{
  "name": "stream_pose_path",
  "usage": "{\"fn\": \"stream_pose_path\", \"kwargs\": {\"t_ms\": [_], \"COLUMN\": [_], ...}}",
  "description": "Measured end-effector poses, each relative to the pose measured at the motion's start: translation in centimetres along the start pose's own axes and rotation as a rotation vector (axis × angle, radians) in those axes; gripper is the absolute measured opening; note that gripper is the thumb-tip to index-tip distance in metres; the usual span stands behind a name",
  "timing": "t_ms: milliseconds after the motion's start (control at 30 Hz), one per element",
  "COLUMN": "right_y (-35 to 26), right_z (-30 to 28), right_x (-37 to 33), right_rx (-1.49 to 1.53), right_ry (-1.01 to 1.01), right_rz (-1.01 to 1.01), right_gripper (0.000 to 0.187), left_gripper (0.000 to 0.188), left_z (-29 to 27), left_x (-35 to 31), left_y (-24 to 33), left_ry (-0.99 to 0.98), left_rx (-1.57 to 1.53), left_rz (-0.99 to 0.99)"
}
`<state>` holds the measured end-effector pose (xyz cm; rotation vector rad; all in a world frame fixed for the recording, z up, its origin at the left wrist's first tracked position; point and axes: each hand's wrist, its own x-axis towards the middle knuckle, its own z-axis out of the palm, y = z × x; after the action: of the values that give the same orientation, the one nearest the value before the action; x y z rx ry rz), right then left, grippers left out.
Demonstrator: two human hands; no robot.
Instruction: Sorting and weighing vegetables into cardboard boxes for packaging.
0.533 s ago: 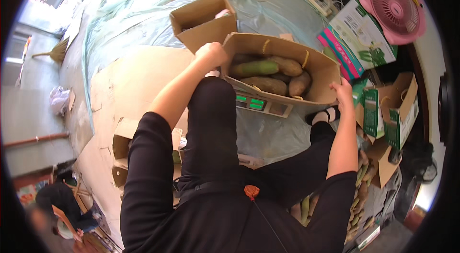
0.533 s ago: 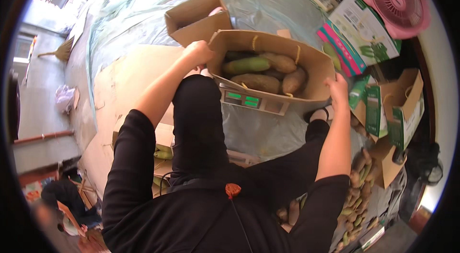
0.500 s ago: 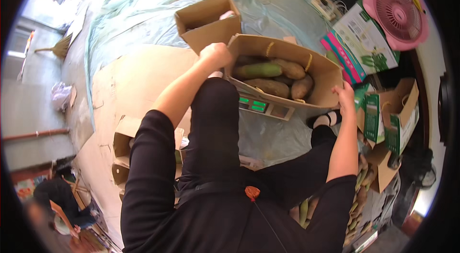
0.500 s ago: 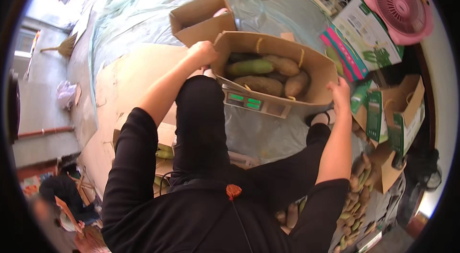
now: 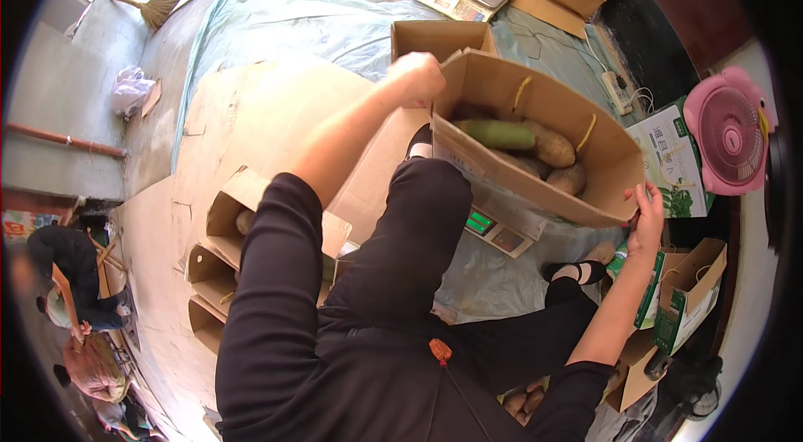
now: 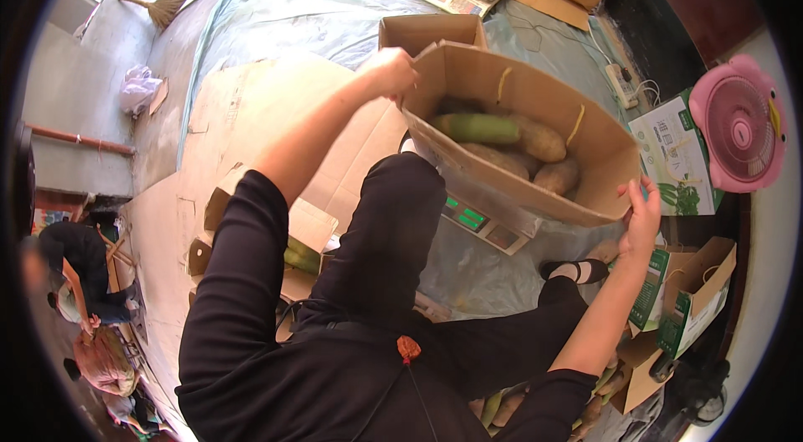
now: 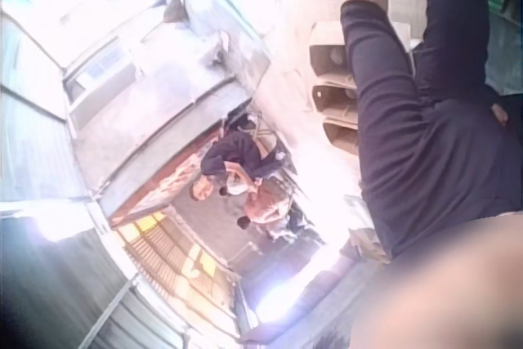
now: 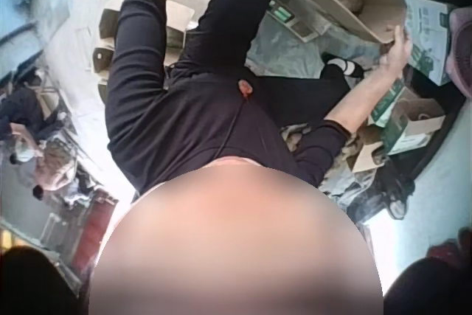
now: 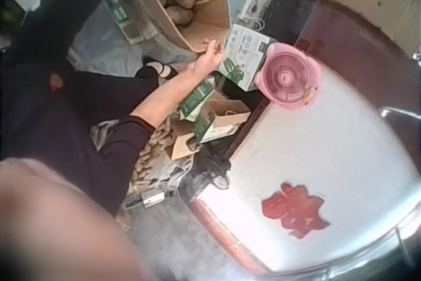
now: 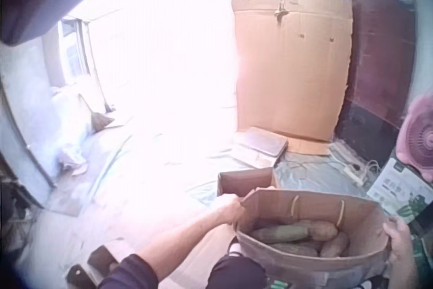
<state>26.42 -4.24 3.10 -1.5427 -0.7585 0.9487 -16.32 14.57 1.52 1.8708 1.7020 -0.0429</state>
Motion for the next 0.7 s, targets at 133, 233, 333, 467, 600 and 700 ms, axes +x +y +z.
{"fn": "stream_pose_path", "kwargs": {"t_ms": [133,233,333,467,600,700], "right_y": [-5.9,-10.0,-11.8,-10.7,-4.0,1.0], "right_z": [6.4,11.4,17.3,24.7,31.5,35.4], "right_x": [-1.4,-3.6,-5.9,-7.4,-9.6,-13.1], "right_rx": [-0.032,-0.002,0.016,-0.098,-0.153,-0.200], "right_ry": [-0.092,-0.160,-0.256,-0.514,-0.624,-0.700], "right_rz": [-0.047,-0.073,-0.126,-0.070,0.144,0.332], "right_gripper": [0.033,0.037,0.042,0.054,0.068,0.078], "left_gripper": [0.040,0.029,0.031,0.030,0.034,0.035], "left_z": [-5.3,-10.9,-14.3,-16.2,-14.4,-10.5], "left_x": [0.6,-4.0,-7.9,-11.1,-12.2,-13.4], "left_y": [-6.7,-10.2,-14.2,-21.9,-29.5,-34.3], "left_ry": [-0.024,0.167,0.340,0.476,0.379,0.368], "left_rx": [0.323,0.518,-0.261,-0.235,0.221,0.283], "left_rz": [0.154,0.337,-0.120,-0.170,-0.456,-0.598]}}
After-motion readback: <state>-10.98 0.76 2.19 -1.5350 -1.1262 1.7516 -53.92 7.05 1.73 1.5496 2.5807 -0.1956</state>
